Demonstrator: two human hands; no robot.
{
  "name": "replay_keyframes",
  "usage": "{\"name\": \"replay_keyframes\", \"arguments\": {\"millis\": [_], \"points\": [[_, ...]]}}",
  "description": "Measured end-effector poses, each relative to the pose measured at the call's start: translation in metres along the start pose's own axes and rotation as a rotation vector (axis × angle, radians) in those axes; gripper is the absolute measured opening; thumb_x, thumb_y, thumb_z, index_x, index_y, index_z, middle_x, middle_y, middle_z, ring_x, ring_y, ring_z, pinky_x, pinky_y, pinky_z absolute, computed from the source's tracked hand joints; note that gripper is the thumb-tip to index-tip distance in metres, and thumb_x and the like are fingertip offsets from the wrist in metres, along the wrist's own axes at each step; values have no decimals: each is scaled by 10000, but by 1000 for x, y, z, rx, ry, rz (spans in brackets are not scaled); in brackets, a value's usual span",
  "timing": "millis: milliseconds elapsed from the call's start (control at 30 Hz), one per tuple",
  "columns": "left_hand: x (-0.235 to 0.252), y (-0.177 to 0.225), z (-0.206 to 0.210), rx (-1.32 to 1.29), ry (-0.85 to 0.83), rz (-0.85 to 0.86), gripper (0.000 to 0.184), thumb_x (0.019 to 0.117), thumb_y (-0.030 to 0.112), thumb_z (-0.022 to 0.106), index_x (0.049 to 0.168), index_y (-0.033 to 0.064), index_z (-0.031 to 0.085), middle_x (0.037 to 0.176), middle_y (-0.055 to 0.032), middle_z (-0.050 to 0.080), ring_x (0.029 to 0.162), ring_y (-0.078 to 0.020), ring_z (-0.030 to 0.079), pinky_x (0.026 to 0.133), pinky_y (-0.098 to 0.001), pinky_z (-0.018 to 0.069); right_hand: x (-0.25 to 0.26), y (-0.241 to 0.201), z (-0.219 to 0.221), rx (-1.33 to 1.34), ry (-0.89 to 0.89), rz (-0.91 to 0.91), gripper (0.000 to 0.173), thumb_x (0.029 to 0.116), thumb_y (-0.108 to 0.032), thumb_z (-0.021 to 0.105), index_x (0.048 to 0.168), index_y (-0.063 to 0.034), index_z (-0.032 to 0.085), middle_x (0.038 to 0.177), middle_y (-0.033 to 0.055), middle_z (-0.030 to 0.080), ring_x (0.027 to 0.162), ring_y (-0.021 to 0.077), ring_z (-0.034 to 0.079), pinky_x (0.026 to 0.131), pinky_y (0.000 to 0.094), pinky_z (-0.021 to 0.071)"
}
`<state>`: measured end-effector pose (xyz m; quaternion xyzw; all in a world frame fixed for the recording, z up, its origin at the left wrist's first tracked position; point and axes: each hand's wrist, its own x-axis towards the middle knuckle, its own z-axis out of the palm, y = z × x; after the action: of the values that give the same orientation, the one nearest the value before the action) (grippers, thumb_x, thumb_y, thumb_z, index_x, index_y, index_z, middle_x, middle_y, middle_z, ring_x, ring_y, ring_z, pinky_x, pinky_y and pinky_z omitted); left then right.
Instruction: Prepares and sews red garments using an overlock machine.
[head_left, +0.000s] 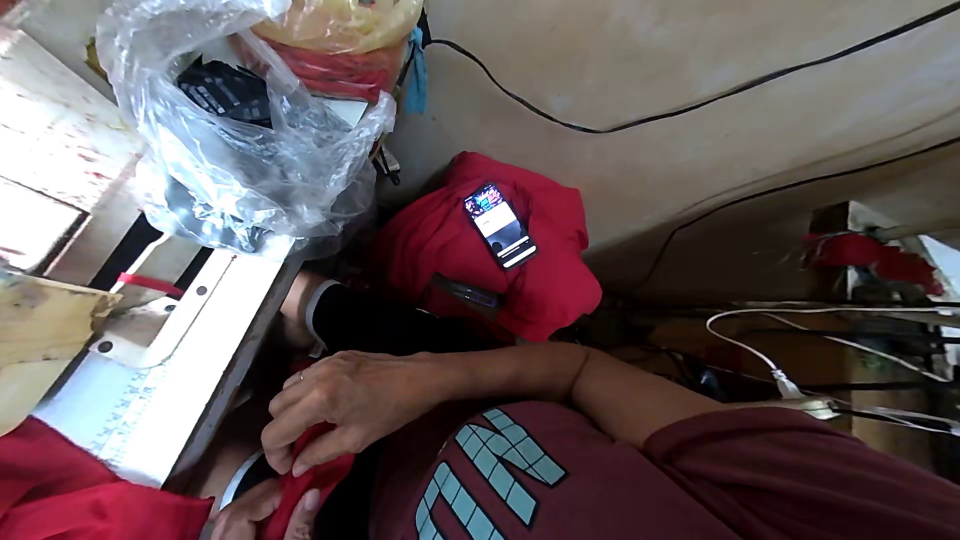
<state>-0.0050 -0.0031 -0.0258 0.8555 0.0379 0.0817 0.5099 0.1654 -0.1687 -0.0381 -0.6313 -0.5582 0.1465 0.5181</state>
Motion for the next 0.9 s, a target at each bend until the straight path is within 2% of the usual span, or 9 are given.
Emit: {"name": "replay_keyframes", "arguments": {"millis": [67,200,467,533,633,733,900], "points": [[1,0,0,8,2,22,116,930,107,730,943,30,645,1053,17,671,1073,-12,606,956,-215,513,0,1,0,15,11,-8,133,901,-96,740,1005,-18,768,880,115,699,883,236,664,808,364,507],[3,-2,-2,-8,27,88,56,963,122,702,992,80,680,1080,59,679,1082,-4,613,961,-213,518,0,2,1,25,3,-17,137,902,-112,746,1003,-26,778,889,116,696,887,233,665,812,364,513],[2,-1,-4,23,61,96,65,977,102,676,967,40,692,1066,36,694,1083,1,618,973,-210,515,2,1,2,78,5,-12,161,886,-69,741,1024,12,749,905,124,709,891,223,673,819,348,517],[2,-2,-4,-11,67,81,44,977,89,668,964,59,697,1051,59,694,1062,2,624,947,-209,526,2,1,1,43,-29,13,154,902,-100,740,1008,12,739,897,119,704,894,227,672,822,357,512],[2,-2,-2,-74,78,62,53,977,99,663,981,139,699,1045,130,686,982,24,641,834,-181,560,2,2,1,23,-49,35,174,910,-120,741,1028,8,730,900,115,712,897,227,687,819,375,525],[3,-4,-2,-81,75,75,56,976,94,662,983,131,705,1055,121,692,1034,12,632,918,-202,536,1,2,2,79,-26,8,165,900,-92,745,1029,11,742,912,120,718,904,220,686,828,360,528],[2,-5,-5,-27,55,98,24,972,104,684,988,99,702,1079,86,694,1087,4,621,972,-214,518,1,5,2,49,-40,13,158,906,-100,734,1027,-1,751,912,117,713,902,225,683,829,363,525]]}}
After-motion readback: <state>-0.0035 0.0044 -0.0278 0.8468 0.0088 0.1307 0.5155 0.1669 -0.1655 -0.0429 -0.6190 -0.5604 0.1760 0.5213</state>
